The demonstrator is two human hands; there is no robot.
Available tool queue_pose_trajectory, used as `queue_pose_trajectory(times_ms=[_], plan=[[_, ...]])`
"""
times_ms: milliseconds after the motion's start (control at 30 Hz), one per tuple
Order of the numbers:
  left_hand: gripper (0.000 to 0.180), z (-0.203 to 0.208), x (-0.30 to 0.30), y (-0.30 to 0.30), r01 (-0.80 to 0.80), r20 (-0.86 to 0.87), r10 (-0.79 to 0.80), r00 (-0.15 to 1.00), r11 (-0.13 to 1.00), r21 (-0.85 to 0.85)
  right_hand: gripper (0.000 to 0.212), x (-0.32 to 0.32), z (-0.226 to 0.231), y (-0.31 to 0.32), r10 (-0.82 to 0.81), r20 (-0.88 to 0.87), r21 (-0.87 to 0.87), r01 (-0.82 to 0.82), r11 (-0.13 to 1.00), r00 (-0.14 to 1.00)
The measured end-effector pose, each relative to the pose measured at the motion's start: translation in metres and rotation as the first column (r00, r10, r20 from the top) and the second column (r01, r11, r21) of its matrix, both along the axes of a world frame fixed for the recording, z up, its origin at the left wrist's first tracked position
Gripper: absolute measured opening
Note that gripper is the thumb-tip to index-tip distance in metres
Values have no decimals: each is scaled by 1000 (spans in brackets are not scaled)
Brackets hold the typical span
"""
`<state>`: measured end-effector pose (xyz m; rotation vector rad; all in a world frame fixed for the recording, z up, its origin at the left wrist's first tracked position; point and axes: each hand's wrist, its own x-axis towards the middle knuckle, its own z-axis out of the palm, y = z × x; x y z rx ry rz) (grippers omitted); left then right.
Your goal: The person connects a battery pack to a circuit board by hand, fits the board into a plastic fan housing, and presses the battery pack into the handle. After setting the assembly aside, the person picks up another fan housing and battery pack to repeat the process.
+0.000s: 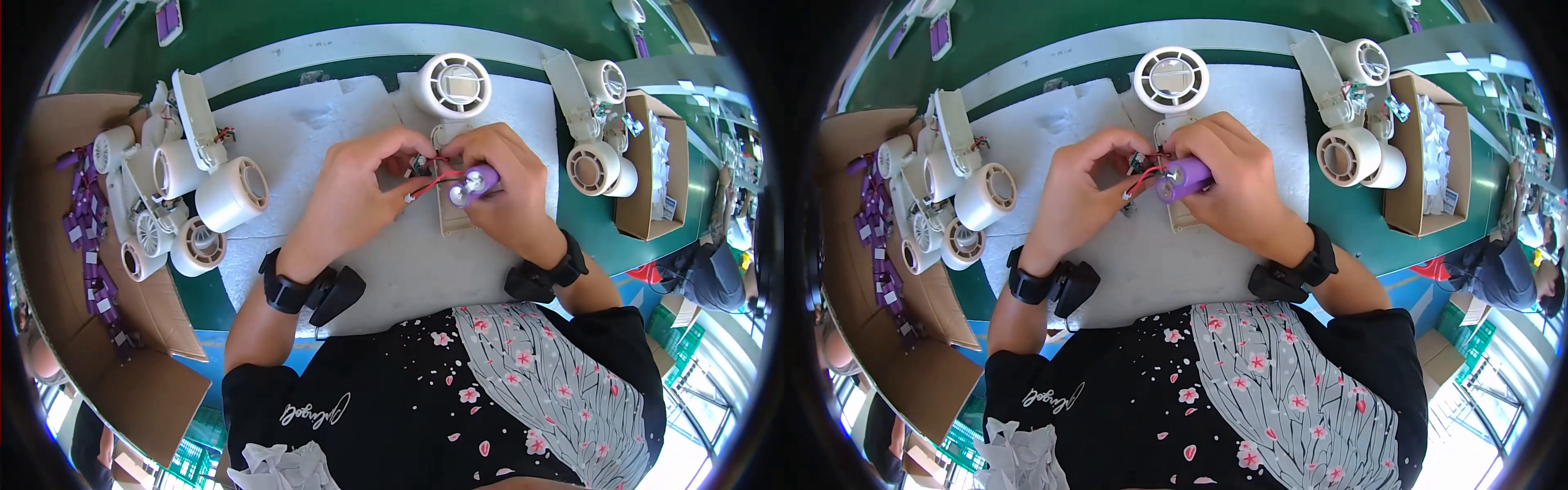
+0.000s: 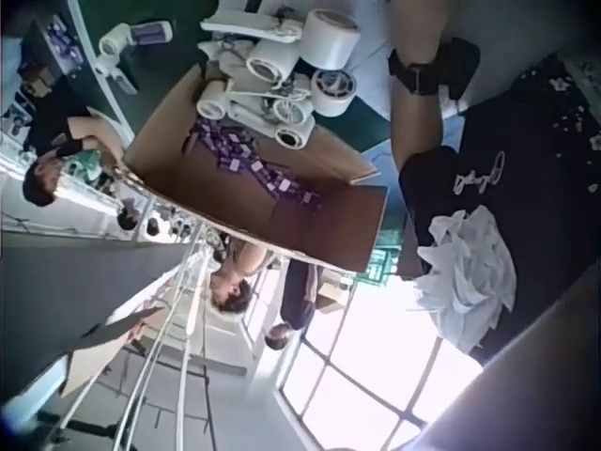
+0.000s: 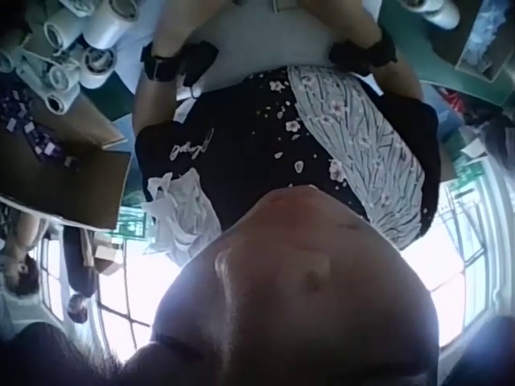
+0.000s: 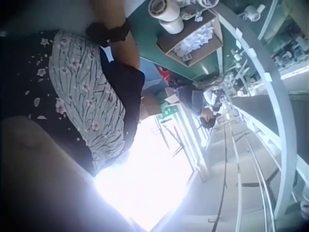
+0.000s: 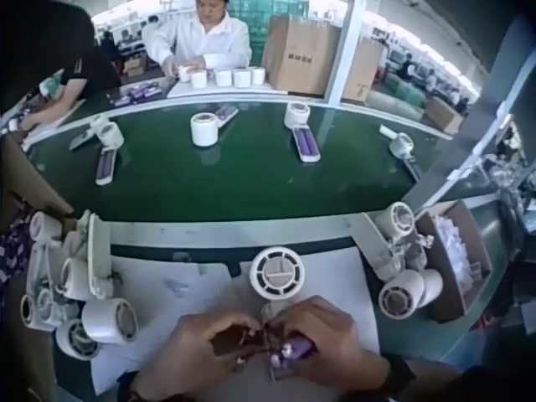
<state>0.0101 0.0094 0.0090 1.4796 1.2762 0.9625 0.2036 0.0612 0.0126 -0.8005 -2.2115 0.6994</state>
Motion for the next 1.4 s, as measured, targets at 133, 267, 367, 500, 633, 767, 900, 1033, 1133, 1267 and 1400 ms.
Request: queue_pose_trajectory(times_ms=[133, 267, 367, 500, 633, 767, 900, 1033, 1133, 1267, 1400], plan=[[29, 5, -2, 1, 35, 21, -35, 999, 999, 14, 31, 1, -5, 1, 19, 5, 13, -19, 1000, 1000], [31, 3, 0, 1, 28, 89, -32, 996, 998, 49, 32, 2, -3, 0, 21, -5, -44, -21, 999, 1000], [33, 6, 3, 1, 4, 95, -7, 995, 999, 39, 33, 3, -3, 1, 29, 2, -71, -29, 997, 1000], [38, 6, 2, 0, 5, 32, -6, 999, 999, 40, 33, 3, 1, 1, 49, 40, -72, -46, 996, 998], [39, 0, -4, 3, 78, -97, -57, 994, 971, 227, 31, 2, 4, 1, 46, 80, -74, -40, 996, 996], [38, -4, -9, 1, 111, -234, -25, 972, 925, 363, 32, 3, 4, 4, 75, 95, -56, -70, 996, 993], [37, -2, -9, -2, 142, -124, -119, 985, 970, 196, 35, 6, -2, 2, 91, -14, -96, -92, 991, 996], [35, 5, -3, -2, 79, 46, -81, 996, 995, 54, 40, 11, -5, 0, -52, -244, -206, 0, 978, 968], [33, 5, -1, -2, 42, 85, -42, 996, 999, -8, 42, 14, -2, 2, -119, -260, -146, 83, 986, 958], [31, -1, 2, -3, 48, 202, -42, 978, 999, -22, 40, 14, 2, 3, -80, -243, -169, 39, 985, 967], [30, -2, 3, -4, 64, 206, -54, 977, 997, -39, 37, 18, -6, 0, -154, -196, -197, 115, 974, 968]])
